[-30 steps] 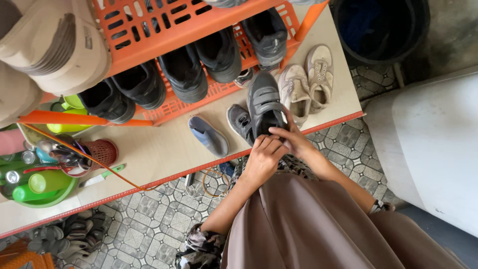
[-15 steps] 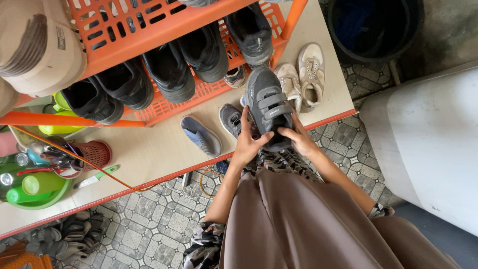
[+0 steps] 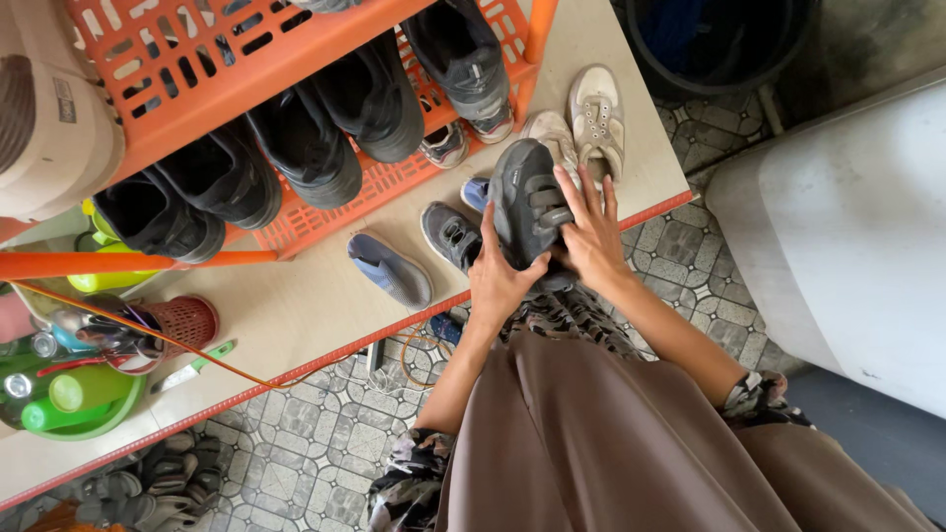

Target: The person organizes shoes on an orange plastic shoe rack. They pick up various shoes from the floor and lower shelves, inspect them, and place them on the rack. The person handles sneakers, sandals, and boots, arranging them in pairs.

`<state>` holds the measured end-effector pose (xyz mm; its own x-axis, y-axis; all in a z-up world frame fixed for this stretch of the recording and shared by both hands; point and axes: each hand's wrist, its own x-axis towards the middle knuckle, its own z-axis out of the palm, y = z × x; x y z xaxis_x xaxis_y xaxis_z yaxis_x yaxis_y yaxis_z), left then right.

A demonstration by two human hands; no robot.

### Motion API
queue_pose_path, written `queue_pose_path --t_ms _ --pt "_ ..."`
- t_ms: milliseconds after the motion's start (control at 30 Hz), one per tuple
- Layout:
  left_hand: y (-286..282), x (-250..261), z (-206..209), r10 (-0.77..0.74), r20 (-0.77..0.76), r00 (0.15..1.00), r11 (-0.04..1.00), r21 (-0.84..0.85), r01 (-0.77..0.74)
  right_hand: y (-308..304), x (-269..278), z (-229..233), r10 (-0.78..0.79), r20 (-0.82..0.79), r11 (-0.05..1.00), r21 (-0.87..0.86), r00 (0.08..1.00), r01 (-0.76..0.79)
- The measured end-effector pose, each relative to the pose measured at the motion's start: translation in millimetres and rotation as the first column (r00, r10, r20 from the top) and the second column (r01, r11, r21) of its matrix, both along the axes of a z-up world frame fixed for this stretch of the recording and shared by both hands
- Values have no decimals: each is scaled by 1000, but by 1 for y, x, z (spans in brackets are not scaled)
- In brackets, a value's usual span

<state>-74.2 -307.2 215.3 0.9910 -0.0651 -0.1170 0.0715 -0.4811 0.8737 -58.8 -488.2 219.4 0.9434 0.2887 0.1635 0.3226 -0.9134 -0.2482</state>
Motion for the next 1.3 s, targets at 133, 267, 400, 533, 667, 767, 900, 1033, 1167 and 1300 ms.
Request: queue_pose_path --t_ms 133,267,400,533,667,767,900,1033,1167,1300 --pt "4 7 -13 43 -131 990 998 52 -37 -5 -4 -6 16 44 888 459 999 -34" --pt "18 13 -27 -32 -71 997 997 -69 27 -10 -10 -16 32 -153 516 849 988 115" --pt "23 16 -26 -79 2 997 982 -175 78 -12 -6 -11 36 -334 407 865 942 292" --pt "28 7 -20 18 -147 989 946 -319 -65 -24 26 18 252 -290 617 783 923 78" --pt "41 -11 -17 65 -184 981 866 -477 -147 -9 81 63 171 -219 518 849 961 101" --pt "49 -17 -12 125 -192 973 829 -519 -209 25 116 91 63 89 737 667 994 -107" --pt "59 -20 -2 180 -221 958 784 -556 -276 60 152 88 80 304 887 413 949 -207" --pt "66 -23 5 230 -193 954 780 -550 -300 60 171 53 -36 135 857 514 990 -39" --pt "65 -28 10 296 -140 945 799 -505 -325 40 154 38 -13 139 627 773 990 -100" --pt "68 -29 4 335 -75 939 805 -496 -326 31 87 50 -78 -204 388 896 976 218"
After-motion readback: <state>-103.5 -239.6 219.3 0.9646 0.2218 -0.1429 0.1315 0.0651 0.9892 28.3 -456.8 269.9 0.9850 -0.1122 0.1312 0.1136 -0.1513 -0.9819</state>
